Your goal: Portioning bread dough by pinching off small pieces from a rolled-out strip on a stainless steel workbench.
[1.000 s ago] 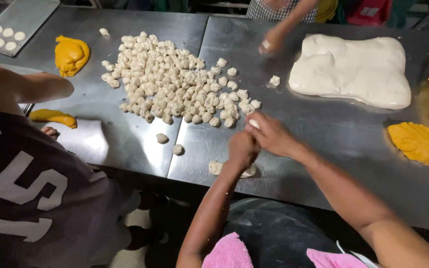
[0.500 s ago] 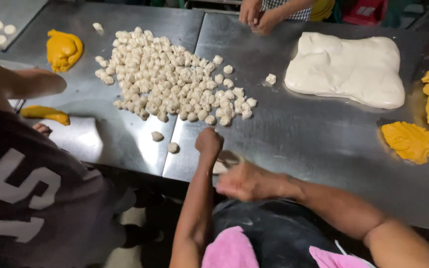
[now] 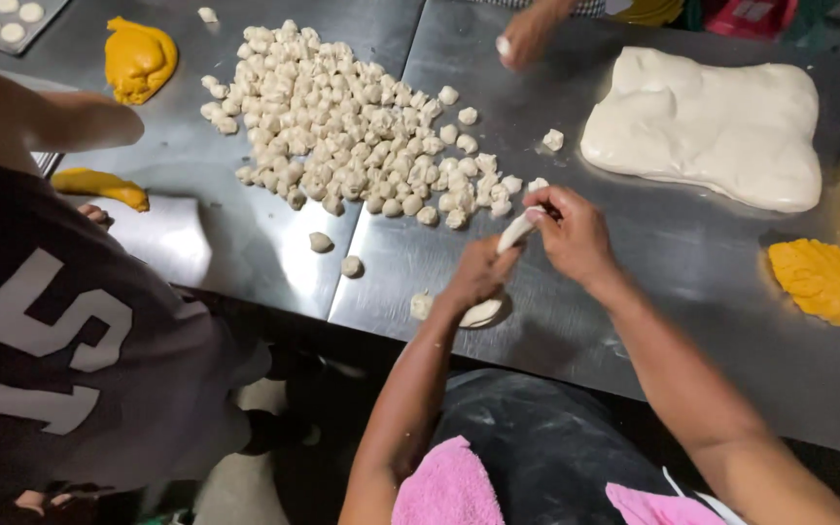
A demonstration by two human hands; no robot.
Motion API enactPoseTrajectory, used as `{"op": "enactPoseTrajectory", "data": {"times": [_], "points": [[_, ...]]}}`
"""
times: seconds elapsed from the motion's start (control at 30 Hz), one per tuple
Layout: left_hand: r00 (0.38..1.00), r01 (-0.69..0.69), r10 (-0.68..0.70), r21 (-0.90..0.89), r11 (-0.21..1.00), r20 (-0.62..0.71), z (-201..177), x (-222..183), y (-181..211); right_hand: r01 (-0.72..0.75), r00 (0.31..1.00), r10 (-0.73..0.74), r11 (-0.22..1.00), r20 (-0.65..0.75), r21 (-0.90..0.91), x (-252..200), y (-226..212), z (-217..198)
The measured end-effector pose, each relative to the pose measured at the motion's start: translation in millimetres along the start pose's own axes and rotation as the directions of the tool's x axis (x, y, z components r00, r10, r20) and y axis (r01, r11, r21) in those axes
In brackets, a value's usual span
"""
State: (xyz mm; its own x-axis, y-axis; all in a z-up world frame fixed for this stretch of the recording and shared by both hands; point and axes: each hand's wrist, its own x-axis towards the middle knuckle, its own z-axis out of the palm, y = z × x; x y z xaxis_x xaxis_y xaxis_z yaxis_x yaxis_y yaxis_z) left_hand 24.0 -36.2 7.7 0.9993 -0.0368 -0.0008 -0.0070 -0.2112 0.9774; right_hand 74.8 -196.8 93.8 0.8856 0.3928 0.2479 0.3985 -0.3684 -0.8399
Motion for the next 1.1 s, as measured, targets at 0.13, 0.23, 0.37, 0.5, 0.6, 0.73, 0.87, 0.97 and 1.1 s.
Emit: {"op": "enactPoseTrajectory", "data": {"times": [0.13,0.23,0.37,0.5,0.6,0.73,0.87,0.97,1.1], "points": [[0.999,-0.044,0.050,0.412,0.910,-0.004,28.8,15.6,7.8,0.030,0.999,-0.027,0.990,0.029,-0.140,-10.3,4.6,7.2],[0.990,-0.098,0.139,0.609,0.787,-0.021,32.3,8.4,42.9,0.066,0.998,-0.062,0.970,0.026,-0.234,-16.7,25.3,11.6],[0.988,0.016,0.082,0.629,0.777,-0.127,26.7,4.1,59.9,-0.061,0.994,0.033,0.957,-0.100,-0.284,-16.5,23.7,15.9],[0.986,0.053,0.074,0.693,0.719,-0.152,21.4,3.2,64.2,-0.061,0.995,0.045,0.982,-0.089,-0.179,-13.6,11.7,12.3],[0.988,0.064,0.063,0.735,0.676,-0.143,22.4,5.8,57.6,-0.098,0.995,0.089,0.976,-0.053,-0.195,-16.4,34.0,16.5],[0.995,0.042,0.048,0.778,0.627,-0.092,22.6,11.0,32.5,-0.176,0.984,0.170,0.957,-0.044,-0.232,-29.1,51.3,21.5],[0.984,0.063,0.086,0.748,0.661,-0.159,27.0,16.5,-5.6,0.029,0.877,-0.084,0.992,0.472,0.122,-39.7,-54.7,3.7],[0.990,-0.052,0.132,0.725,0.686,-0.054,55.9,22.0,-11.7,0.234,0.825,-0.252,0.967,0.505,0.100,-16.2,-85.9,8.3],[0.948,-0.313,0.188,0.656,0.687,0.256,98.2,6.8,-19.4,0.585,0.765,-0.480,0.796,0.430,-0.154,52.5,-51.1,28.3]]}}
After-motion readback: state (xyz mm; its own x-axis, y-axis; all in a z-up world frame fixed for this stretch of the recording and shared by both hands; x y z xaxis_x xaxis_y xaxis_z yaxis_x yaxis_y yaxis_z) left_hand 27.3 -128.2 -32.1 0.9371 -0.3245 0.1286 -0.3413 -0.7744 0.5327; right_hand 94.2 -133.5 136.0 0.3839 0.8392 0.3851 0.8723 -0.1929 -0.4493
